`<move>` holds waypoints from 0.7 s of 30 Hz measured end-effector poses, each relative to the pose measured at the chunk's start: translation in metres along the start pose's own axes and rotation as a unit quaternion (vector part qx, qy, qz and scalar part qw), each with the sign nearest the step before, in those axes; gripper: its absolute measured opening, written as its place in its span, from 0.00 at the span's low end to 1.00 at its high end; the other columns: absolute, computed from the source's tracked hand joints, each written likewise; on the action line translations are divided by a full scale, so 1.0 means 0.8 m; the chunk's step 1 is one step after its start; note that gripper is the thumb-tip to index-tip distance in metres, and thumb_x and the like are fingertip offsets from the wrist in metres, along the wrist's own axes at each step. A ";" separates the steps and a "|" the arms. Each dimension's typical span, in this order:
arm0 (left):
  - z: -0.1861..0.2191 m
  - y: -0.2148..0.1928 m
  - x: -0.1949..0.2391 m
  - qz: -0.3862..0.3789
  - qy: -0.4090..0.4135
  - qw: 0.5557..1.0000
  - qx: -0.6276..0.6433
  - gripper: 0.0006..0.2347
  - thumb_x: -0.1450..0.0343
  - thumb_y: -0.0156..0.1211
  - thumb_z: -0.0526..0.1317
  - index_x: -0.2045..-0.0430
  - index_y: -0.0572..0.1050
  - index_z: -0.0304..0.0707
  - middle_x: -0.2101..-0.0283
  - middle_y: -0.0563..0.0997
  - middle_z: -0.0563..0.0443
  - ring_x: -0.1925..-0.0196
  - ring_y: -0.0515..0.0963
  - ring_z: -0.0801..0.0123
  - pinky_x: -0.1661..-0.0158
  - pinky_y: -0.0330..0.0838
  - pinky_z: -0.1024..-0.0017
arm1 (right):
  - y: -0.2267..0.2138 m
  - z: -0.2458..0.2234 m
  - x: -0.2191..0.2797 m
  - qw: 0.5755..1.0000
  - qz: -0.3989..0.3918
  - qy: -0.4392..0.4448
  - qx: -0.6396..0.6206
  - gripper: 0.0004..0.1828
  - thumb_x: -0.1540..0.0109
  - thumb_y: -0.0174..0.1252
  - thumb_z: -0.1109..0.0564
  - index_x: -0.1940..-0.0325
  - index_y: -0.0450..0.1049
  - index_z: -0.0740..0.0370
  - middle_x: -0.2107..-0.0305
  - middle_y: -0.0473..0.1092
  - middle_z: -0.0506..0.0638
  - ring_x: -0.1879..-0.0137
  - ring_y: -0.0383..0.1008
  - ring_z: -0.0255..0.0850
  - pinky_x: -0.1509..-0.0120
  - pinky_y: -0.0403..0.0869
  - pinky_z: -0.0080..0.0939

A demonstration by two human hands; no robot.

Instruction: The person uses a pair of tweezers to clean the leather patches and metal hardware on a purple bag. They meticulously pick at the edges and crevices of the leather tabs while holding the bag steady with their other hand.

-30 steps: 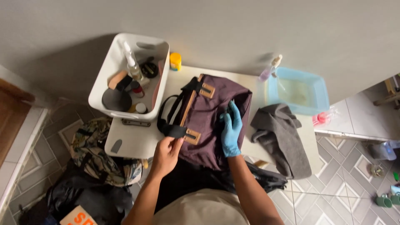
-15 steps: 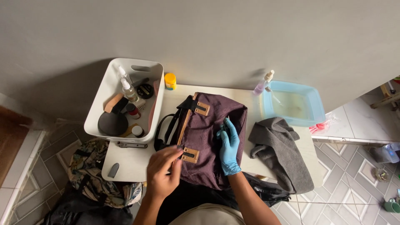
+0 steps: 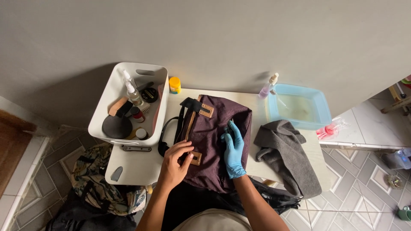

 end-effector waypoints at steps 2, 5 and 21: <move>0.006 0.002 -0.002 -0.004 -0.016 1.000 0.003 0.08 0.27 0.61 0.39 0.59 0.83 0.38 0.51 0.84 0.43 0.43 0.80 0.46 0.45 0.72 0.52 | -0.002 -0.006 -0.001 1.000 0.012 0.008 0.002 0.23 0.33 0.53 0.66 0.32 0.70 0.65 0.55 0.74 0.58 0.63 0.74 0.40 0.53 0.76 0.42; 0.022 -0.003 0.012 0.005 -0.022 0.998 -0.059 0.12 0.24 0.55 0.40 0.49 0.77 0.35 0.47 0.77 0.40 0.44 0.79 0.43 0.46 0.72 0.49 | -0.009 -0.003 0.009 1.000 0.001 -0.011 0.026 0.22 0.32 0.53 0.65 0.33 0.70 0.64 0.54 0.73 0.59 0.60 0.76 0.41 0.52 0.77 0.43; 0.013 -0.044 -0.041 -0.223 -0.222 0.949 0.021 0.23 0.32 0.71 0.48 0.90 0.62 0.42 0.89 0.59 0.60 0.84 0.57 0.76 0.79 0.53 0.72 | -0.016 0.039 -0.003 1.000 -0.006 -0.008 -0.014 0.24 0.33 0.50 0.68 0.32 0.69 0.67 0.59 0.71 0.57 0.65 0.73 0.39 0.53 0.75 0.40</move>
Point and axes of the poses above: each hand's wrist, its own x-axis away from the middle knuckle, its own y-axis out of the palm, z = x × y, the point moved 2 cm from there along -x, towards the middle knuckle
